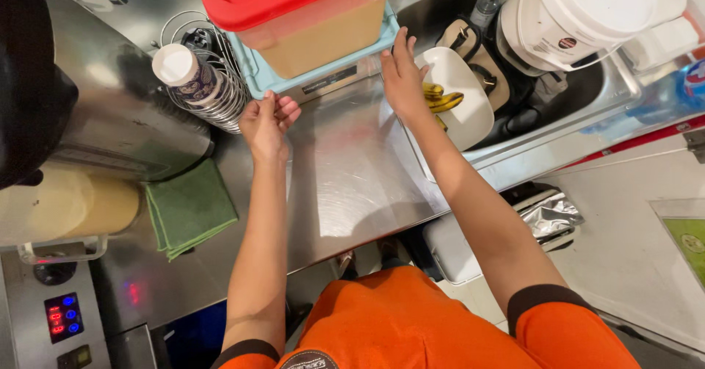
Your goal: The person smooths a yellow paste in a metal container using a spatula, then wipes the stainless steel countertop with a green cloth. They scoop a white creamy substance from a large bucket into a metal container and spread it evenly.
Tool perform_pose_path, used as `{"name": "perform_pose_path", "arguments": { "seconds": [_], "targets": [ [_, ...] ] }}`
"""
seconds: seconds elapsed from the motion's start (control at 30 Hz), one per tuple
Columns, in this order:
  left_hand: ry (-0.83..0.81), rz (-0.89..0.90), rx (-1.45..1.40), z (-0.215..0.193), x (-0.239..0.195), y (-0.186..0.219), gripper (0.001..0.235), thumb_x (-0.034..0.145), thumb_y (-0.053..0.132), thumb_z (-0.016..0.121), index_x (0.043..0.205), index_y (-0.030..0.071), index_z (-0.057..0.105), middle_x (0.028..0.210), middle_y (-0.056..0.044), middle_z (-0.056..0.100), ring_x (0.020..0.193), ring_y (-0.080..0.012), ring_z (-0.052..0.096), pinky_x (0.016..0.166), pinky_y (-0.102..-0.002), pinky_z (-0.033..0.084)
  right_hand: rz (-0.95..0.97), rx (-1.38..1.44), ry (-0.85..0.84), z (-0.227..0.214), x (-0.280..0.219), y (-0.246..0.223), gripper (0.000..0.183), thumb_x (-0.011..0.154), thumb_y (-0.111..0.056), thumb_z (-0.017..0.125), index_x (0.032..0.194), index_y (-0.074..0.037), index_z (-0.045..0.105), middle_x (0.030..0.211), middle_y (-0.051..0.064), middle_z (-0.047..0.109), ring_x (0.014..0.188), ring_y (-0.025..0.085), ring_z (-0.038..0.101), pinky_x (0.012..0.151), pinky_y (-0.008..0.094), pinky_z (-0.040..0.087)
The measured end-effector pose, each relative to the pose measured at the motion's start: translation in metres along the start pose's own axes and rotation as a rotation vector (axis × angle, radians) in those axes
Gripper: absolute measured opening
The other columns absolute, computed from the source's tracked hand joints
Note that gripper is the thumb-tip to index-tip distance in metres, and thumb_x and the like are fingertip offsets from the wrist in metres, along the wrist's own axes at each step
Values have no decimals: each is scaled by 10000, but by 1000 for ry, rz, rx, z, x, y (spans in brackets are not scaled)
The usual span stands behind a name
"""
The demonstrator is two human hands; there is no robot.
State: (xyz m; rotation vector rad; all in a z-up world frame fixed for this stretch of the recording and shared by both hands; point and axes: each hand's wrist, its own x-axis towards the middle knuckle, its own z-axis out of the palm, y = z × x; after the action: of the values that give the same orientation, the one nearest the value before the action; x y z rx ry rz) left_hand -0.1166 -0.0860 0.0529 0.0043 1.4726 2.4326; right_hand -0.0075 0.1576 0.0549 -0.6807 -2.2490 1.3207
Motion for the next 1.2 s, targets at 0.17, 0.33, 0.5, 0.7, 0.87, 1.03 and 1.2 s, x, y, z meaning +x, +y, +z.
{"name": "perform_pose_path", "arguments": {
  "seconds": [0.17, 0.33, 0.5, 0.7, 0.87, 1.03, 1.2],
  "targets": [
    [-14, 75, 19, -13, 7, -4, 223, 1022, 150, 649, 875, -8, 593, 871, -156, 721, 731, -236, 739, 703, -403, 666, -90, 48, -167, -25, 1, 8, 699, 1096, -292, 453, 1625, 20, 119, 1706, 223, 196, 1610, 351, 21, 1235, 561, -13],
    [-23, 100, -8, -18, 20, -15, 190, 1010, 172, 668, 916, 22, 600, 880, -145, 728, 757, -241, 746, 728, -415, 668, -188, 201, -273, -55, -19, 33, 651, 1082, -211, 556, 1600, 9, 228, 1686, 230, 237, 1567, 342, 36, 1216, 356, 243],
    [-5, -9, -23, -12, -16, -17, 326, 1072, 368, 564, 1050, 49, 621, 961, -138, 709, 837, -264, 713, 781, -432, 613, -215, 35, -142, -65, -90, 24, 545, 1075, -232, 597, 1563, -52, 436, 1588, 168, 537, 1503, 260, 507, 1243, 336, 377],
    [-200, -419, -340, 88, -142, -53, 643, 951, 643, 389, 1299, 129, 555, 1387, -214, 572, 1278, -350, 561, 1058, -550, 456, -509, -120, -152, -64, -201, -47, 690, 1082, -387, 432, 1644, -60, 203, 1719, 214, 160, 1624, 386, 50, 1269, 622, -56],
    [-412, -425, -680, 158, -204, -24, 658, 1027, 651, 412, 1467, 163, 374, 1605, -238, 387, 1533, -386, 348, 1281, -550, 283, -142, -282, -35, -111, -194, -44, 680, 1070, -390, 287, 1652, -80, 118, 1739, 173, 86, 1617, 340, -5, 1199, 634, -143],
    [-648, -41, -562, 187, -263, 0, 684, 1069, 594, 456, 1619, 246, 245, 1751, -117, 188, 1619, -351, 228, 1372, -566, 190, -139, 500, 86, -131, -233, -33, 672, 1158, -388, 274, 1661, -17, 29, 1758, 195, 32, 1639, 295, 52, 1323, 433, 68],
    [-980, -46, -307, 156, -298, -16, 784, 1066, 620, 519, 1649, 267, 133, 1810, -139, -42, 1671, -404, 44, 1366, -553, 50, 111, 1124, 273, -80, -300, -50, 637, 1157, -400, 400, 1557, 96, 391, 1532, 212, 476, 1404, 254, 457, 1176, 385, 376]
  ]
}}
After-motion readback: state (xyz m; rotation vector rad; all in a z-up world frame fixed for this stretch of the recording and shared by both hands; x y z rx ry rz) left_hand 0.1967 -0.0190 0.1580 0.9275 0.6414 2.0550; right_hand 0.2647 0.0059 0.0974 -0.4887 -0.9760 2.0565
